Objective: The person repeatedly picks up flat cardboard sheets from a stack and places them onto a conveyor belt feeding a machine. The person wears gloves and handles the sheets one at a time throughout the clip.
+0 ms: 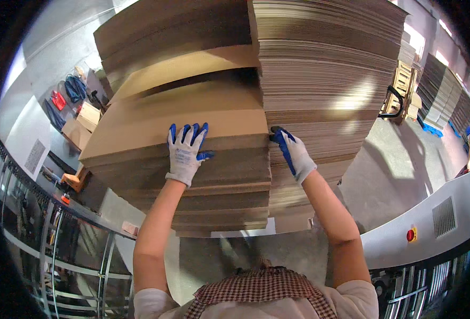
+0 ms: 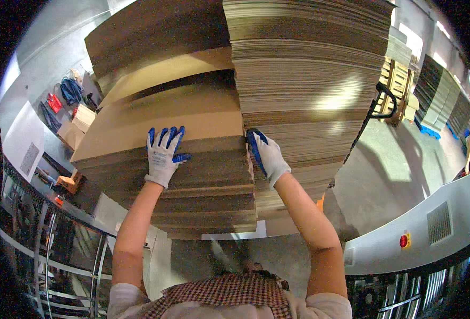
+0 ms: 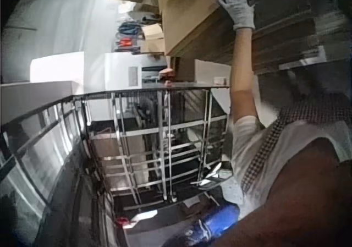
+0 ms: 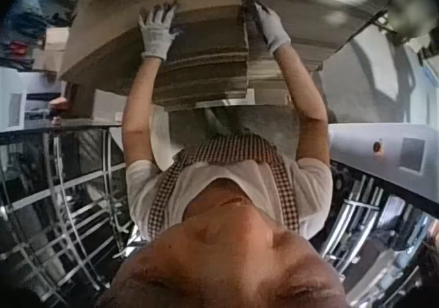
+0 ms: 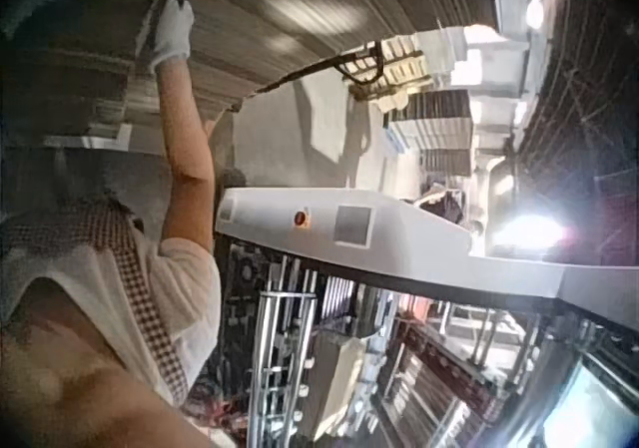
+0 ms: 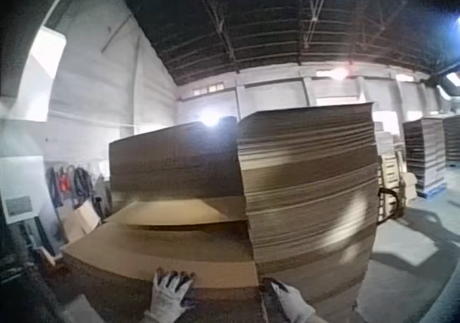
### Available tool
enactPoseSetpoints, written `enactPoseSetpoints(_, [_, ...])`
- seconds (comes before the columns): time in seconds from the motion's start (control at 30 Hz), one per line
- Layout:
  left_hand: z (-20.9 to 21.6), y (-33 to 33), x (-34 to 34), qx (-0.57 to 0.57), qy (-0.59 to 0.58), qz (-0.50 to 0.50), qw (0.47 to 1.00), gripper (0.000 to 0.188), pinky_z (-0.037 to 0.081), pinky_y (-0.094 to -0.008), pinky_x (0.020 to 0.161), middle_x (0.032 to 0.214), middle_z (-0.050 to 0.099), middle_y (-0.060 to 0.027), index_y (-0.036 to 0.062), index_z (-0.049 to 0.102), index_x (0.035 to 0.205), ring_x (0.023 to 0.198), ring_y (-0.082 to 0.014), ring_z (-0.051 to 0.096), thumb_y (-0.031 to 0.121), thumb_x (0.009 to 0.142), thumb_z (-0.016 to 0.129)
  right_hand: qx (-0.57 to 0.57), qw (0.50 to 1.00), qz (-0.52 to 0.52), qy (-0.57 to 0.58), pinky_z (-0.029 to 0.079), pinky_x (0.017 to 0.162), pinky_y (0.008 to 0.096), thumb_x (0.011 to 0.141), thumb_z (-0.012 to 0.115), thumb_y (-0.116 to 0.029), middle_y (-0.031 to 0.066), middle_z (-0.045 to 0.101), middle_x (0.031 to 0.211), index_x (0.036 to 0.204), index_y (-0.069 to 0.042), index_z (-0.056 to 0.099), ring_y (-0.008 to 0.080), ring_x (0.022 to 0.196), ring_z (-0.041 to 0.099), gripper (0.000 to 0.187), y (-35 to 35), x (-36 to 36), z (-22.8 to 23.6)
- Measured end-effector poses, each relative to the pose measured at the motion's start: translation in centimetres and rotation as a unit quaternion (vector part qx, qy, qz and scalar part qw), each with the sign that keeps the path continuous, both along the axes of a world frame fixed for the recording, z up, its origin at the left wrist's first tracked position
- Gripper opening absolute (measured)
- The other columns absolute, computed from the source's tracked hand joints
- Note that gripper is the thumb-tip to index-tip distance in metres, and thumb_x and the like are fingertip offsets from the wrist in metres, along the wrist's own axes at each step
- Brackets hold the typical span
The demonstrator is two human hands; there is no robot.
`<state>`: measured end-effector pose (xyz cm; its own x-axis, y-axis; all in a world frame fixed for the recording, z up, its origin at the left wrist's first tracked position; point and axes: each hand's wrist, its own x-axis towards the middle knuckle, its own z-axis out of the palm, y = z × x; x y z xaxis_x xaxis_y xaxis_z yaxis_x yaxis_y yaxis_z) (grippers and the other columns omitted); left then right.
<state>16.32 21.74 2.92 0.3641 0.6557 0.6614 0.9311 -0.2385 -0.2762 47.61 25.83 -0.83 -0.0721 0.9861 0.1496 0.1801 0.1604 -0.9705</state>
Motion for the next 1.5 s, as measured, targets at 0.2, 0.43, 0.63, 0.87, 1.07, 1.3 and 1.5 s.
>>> enactPoseSetpoints(0.2, [0.7, 1.2, -1.5, 0.0, -0.041, -0.064, 0.997, 0.08, 0.024, -0.0552, 0.11, 0.123, 0.057, -0.0081, 0.0224, 0.049, 0.135, 0.115, -0.0284, 0.051, 0.048, 0.064, 0.074, -0.113, 0.95, 0.053, 0.287, 0.046, 0.087, 0.0329, 0.097, 0.049, -0.03, 0.0071, 0.062, 0.112, 0.119, -0.005, 0.057, 0.0213, 0.099, 0.059, 0.034, -1.2, -1.6, 4.4])
enactPoseSetpoints(0.43, [0.1, 2.0, -1.8, 0.033, -0.03, -0.094, 0.995, 0.076, 0.028, -0.0543, 0.107, 0.121, 0.056, -0.0099, 0.0174, 0.051, 0.133, 0.115, -0.0296, 0.05, 0.057, 0.07, 0.065, -0.149, 0.848, 0.113, 0.497, 0.055, 0.082, 0.0419, 0.097, 0.052, -0.031, 0.0091, 0.062, 0.098, 0.106, -0.008, 0.058, 0.0239, 0.087, 0.061, 0.026, -0.7, -3.1, 7.6])
enactPoseSetpoints(0.63, [0.6, 1.3, -1.9, 0.012, -0.032, -0.092, 0.995, 0.077, 0.03, -0.0527, 0.106, 0.122, 0.056, -0.0106, 0.0146, 0.052, 0.132, 0.114, -0.0306, 0.05, 0.052, 0.068, 0.071, 0.012, 0.974, 0.111, 0.198, 0.05, 0.091, 0.038, 0.096, 0.052, -0.035, 0.0062, 0.054, 0.126, 0.131, -0.018, 0.05, 0.022, 0.112, 0.052, 0.039, 0.4, -3.8, 7.6])
enactPoseSetpoints(0.87, [-0.2, 2.1, -2.2, 0.027, -0.039, -0.118, 0.992, 0.078, 0.033, -0.053, 0.102, 0.122, 0.055, -0.0126, 0.0146, 0.052, 0.131, 0.113, -0.0323, 0.05, 0.051, 0.066, 0.073, -0.142, 0.958, 0.171, 0.179, 0.05, 0.088, 0.0321, 0.093, 0.056, -0.044, 0.0016, 0.063, 0.117, 0.127, -0.016, 0.055, 0.0162, 0.107, 0.059, 0.045, 5.7, -2.4, 6.3])
enactPoseSetpoints(1.07, [0.3, 1.7, -1.8, 0.002, -0.031, -0.127, 0.991, 0.078, 0.03, -0.0533, 0.105, 0.124, 0.055, -0.0157, 0.0146, 0.047, 0.136, 0.116, -0.0337, 0.049, 0.052, 0.071, 0.069, -0.238, 0.944, 0.168, 0.154, 0.051, 0.086, 0.0337, 0.089, 0.06, -0.047, 0.0019, 0.061, 0.122, 0.128, -0.015, 0.053, 0.0158, 0.109, 0.058, 0.051, 7.0, -1.1, 7.2])
enactPoseSetpoints(1.3, [-0.2, -0.7, -4.9, 0.027, -0.082, -0.109, 0.99, 0.078, 0.023, -0.0591, 0.108, 0.128, 0.053, -0.0121, 0.0149, 0.049, 0.134, 0.121, -0.0327, 0.047, 0.056, 0.071, 0.068, -0.217, 0.948, 0.196, 0.127, 0.052, 0.086, 0.0353, 0.088, 0.063, -0.035, 0.0057, 0.06, 0.12, 0.13, -0.015, 0.05, 0.0195, 0.109, 0.057, 0.049, 5.2, -2.5, 7.9])
enactPoseSetpoints(1.5, [0.5, -2.8, -9.7, 0.038, -0.062, 0.003, 0.997, 0.101, 0.014, -0.0617, 0.111, 0.138, 0.045, -0.0134, 0.0166, 0.036, 0.144, 0.13, -0.034, 0.038, 0.067, 0.062, 0.067, -0.198, 0.953, 0.133, 0.187, 0.054, 0.079, 0.033, 0.079, 0.071, -0.033, 0.0115, 0.064, 0.112, 0.12, -0.013, 0.058, 0.0218, 0.1, 0.062, 0.047, 4.0, -5.4, 11.8])
